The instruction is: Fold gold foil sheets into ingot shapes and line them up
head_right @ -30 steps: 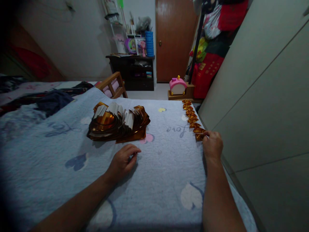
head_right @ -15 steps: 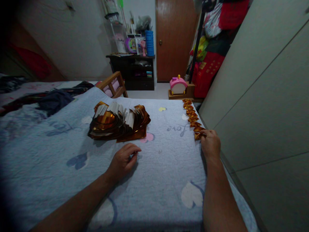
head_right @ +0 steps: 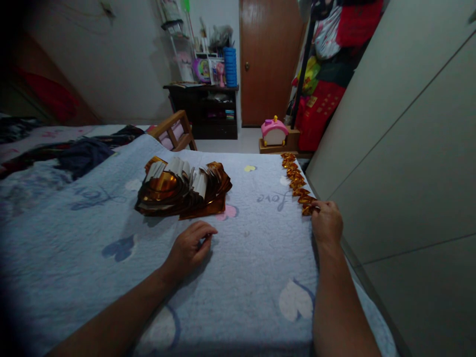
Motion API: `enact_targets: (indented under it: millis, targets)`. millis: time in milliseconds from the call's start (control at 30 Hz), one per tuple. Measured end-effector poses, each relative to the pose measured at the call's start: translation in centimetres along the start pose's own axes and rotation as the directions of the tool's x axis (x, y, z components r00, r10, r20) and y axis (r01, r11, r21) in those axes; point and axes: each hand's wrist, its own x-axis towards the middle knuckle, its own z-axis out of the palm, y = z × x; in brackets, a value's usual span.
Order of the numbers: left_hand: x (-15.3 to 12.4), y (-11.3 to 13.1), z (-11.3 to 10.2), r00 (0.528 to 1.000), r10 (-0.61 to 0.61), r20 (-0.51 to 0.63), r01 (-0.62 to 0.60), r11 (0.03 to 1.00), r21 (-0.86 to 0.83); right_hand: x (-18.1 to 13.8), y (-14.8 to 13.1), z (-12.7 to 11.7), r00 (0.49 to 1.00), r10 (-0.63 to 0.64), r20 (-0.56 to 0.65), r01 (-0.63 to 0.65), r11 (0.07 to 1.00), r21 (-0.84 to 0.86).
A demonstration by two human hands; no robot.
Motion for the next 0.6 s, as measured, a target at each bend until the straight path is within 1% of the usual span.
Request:
enact_targets:
  millis: [100,200,300,333,400,467,500,533,567,600]
  targets:
    - [0.0,-0.1,0.0,1.0,-0.01,0.002,0.01,1.0,-0.009,0.0,-0.2,-0.2,1.0,0.013,0.006,-0.013,1.0,0.004]
    - [0.0,-0.3,-0.1,0.999,-0.039,0.002,0.039,0.999,-0.015,0.1,-0.7,-1.0,1.0,0.024,-0.009,-0.024,0.999,0.033]
    - [0.1,-0.4,-0.3,0.996,-0.084,-0.032,0.084,0.996,-0.015,0.4,-2.0,-2.8,0.997,0.053,-0.062,-0.047,0.995,0.084]
    - [0.2,-0.5,-0.4,0.993,-0.103,-0.051,0.102,0.995,-0.019,0.5,-2.7,-3.6,0.992,0.08,-0.097,-0.069,0.991,0.113]
    - [0.3,-0.5,-0.7,0.985,-0.146,-0.095,0.143,0.989,-0.037,0.6,-4.3,-5.3,0.993,0.084,-0.082,-0.067,0.979,0.195]
    - [0.5,-0.6,-1.0,0.971,-0.192,-0.144,0.186,0.981,-0.054,0.5,-6.1,-6.8,0.998,0.054,0.013,-0.055,0.957,0.284]
    - [0.5,-0.6,-1.2,0.962,-0.215,-0.168,0.208,0.976,-0.057,0.3,-7.1,-7.5,0.997,-0.003,0.083,-0.023,0.948,0.317]
    - [0.6,-0.7,-1.3,0.953,-0.233,-0.196,0.226,0.972,-0.057,0.0,-8.1,-8.0,0.981,-0.094,0.168,0.032,0.94,0.339]
    - [0.7,-0.9,-1.5,0.942,-0.247,-0.226,0.241,0.969,-0.053,-0.4,-9.2,-8.4,0.948,-0.193,0.254,0.094,0.93,0.355]
    - [0.7,-1.1,-1.6,0.93,-0.257,-0.262,0.254,0.966,-0.046,-0.9,-10.2,-8.7,0.898,-0.283,0.338,0.15,0.917,0.369]
